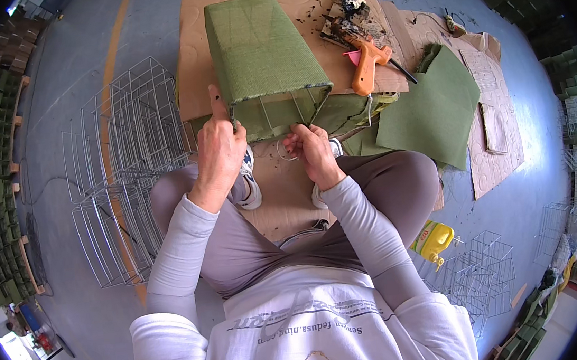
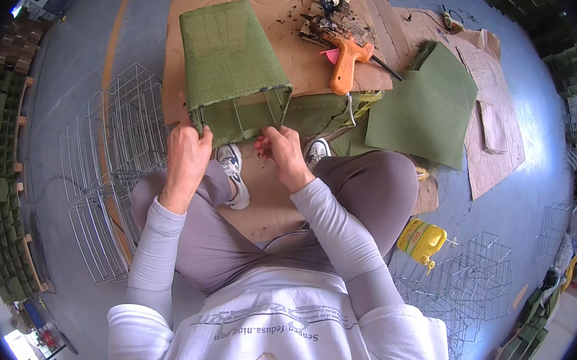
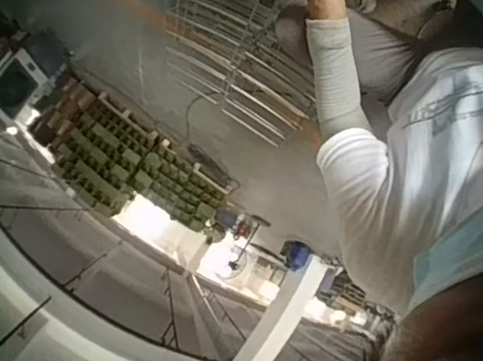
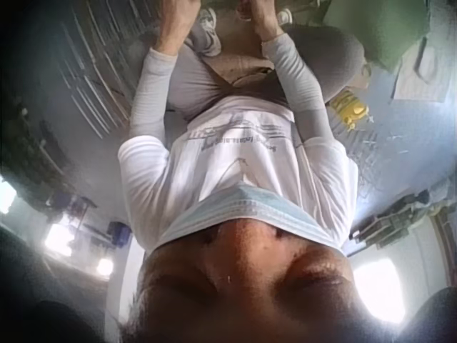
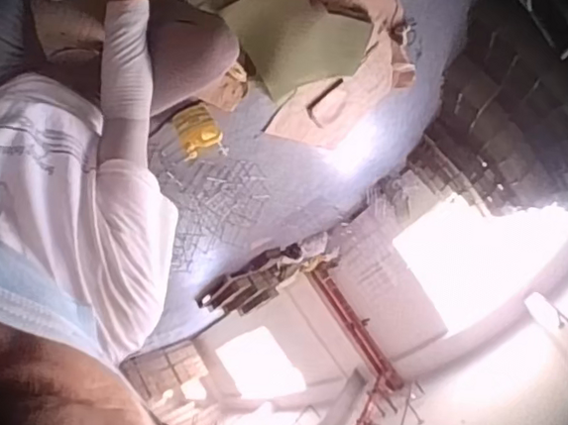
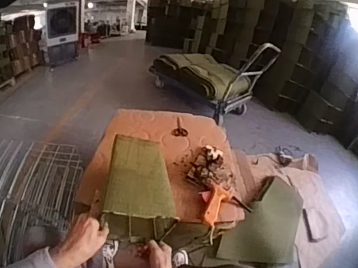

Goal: The user is assembling a green fabric container by gluing fabric panels onto a metal wire frame using a hot glue gun.

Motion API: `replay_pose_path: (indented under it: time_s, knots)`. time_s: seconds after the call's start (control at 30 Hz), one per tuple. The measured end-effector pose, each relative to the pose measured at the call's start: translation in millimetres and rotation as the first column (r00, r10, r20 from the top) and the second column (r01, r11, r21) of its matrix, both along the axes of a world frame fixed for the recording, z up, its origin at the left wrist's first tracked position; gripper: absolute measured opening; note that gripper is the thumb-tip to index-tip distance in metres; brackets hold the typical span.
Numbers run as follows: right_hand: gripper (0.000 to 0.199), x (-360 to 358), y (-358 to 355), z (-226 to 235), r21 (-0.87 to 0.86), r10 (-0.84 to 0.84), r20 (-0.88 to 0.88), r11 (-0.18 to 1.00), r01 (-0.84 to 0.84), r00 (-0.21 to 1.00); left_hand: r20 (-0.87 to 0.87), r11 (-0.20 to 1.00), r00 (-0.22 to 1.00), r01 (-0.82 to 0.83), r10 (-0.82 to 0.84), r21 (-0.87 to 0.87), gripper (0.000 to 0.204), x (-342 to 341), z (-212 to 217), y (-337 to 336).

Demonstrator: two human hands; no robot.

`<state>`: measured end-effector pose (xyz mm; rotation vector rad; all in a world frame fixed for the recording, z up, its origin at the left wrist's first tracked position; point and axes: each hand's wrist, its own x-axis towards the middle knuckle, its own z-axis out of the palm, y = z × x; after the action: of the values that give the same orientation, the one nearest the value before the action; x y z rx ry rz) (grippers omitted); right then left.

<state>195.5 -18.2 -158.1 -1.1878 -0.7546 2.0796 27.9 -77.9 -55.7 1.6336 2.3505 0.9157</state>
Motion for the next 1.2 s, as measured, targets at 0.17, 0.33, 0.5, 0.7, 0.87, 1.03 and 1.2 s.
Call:
replay_pose_path:
  time_s: [0.17, 0.33, 0.5, 0.7, 0.87, 1.03, 1.2]
  knots:
    - [0.021, -2.7, 0.6, -5.7, 0.080, -0.076, 0.111, 0.995, 0.068, 0.991, 0.045, 0.987, 0.999, 0.021, -0.014, -0.159, 0.080, 2.3, 1.6, 1.8]
    - [0.027, -12.5, -17.1, 25.6, -0.032, -0.098, -0.073, 0.995, 0.096, 0.992, 0.003, 0.993, 0.994, 0.109, -0.109, -0.039, 0.082, -0.8, -9.4, 0.4]
    - [0.032, -13.8, -15.0, 6.5, 0.064, -0.019, -0.045, 0.998, 0.022, 0.999, -0.007, 0.991, 0.993, 0.116, -0.117, -0.073, 0.083, 10.7, -3.9, 3.1]
    - [0.035, -18.7, -12.0, 1.4, 0.188, -0.085, -0.018, 0.978, 0.087, 0.996, 0.041, 0.994, 0.994, 0.102, -0.100, -0.041, 0.084, 5.3, -12.5, 6.2]
    - [0.037, -10.0, -25.1, 7.3, -0.011, -0.168, -0.140, 0.986, 0.168, 0.976, -0.058, 0.991, 0.991, 0.113, -0.117, -0.076, 0.088, 2.7, -18.8, 2.6]
    - [0.031, -8.0, -12.5, -1.3, 0.137, -0.161, -0.072, 0.976, 0.170, 0.984, -0.029, 0.987, 0.989, 0.141, -0.143, -0.077, 0.088, 1.8, -21.1, 4.2]
    - [0.036, -8.1, -8.2, -12.7, 0.197, -0.183, 0.066, 0.966, 0.166, 0.981, 0.005, 0.984, 0.988, 0.153, -0.153, -0.087, 0.088, 6.3, -20.6, 5.8]
